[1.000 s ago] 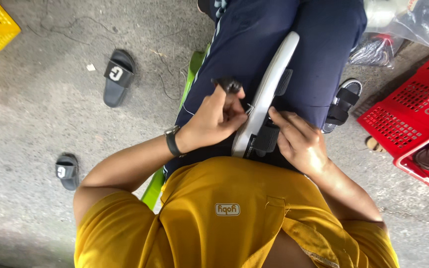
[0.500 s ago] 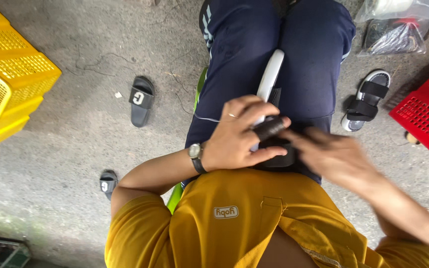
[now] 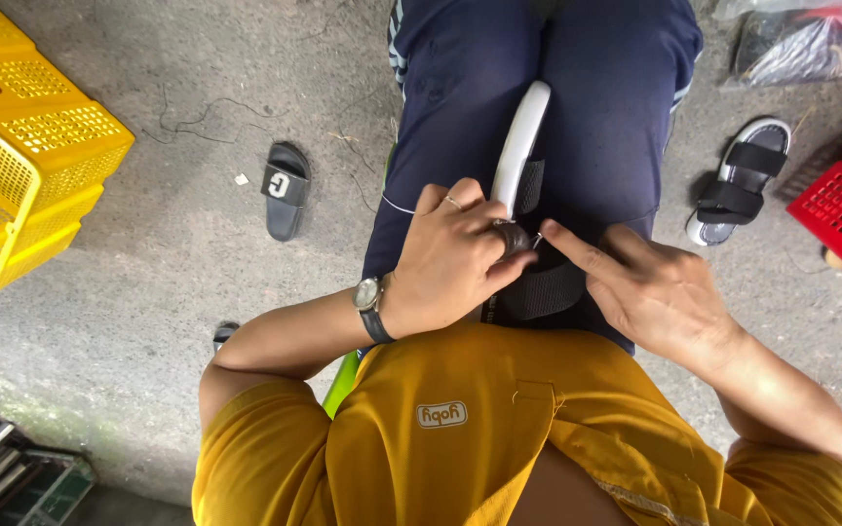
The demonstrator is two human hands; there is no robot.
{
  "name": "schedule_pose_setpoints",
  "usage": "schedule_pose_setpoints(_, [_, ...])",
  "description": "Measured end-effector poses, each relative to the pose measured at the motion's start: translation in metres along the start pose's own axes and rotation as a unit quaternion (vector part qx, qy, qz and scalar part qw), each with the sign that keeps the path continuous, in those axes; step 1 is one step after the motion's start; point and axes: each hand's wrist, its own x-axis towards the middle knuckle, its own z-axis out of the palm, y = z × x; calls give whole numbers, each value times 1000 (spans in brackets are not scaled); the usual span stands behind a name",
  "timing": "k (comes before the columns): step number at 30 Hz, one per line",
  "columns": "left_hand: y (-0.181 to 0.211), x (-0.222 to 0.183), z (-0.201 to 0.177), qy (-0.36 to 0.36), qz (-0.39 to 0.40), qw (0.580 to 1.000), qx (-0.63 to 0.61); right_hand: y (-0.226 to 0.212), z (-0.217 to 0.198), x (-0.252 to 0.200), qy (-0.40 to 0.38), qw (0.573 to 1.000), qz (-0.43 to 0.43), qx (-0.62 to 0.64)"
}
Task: The person stitches the side of a black sandal strap to the white sole using a needle and thread, pulling the thread tight by hand.
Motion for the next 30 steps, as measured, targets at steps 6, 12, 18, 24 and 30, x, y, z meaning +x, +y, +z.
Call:
schedule_pose_setpoints(6, [3,0,8,13,-18,1000,5,-3,0,-8,27,999,13,12])
schedule_pose_setpoints(12, [7,-4,7,23,-13,1000,6,-5,6,-11,34,999,2,18])
schedule_pose_setpoints(18, [5,-5,7,13,-24,1000,-11,-5,5,-7,31,999,3,-16])
schedule_pose_setpoints(24, [5,-8,0,12,12,996,-92,9,8,-7,-18,995,-22,94])
schedule_pose_setpoints(30, [3,7,5,115,77,990,-17,17,12,2,116,938,-13,326])
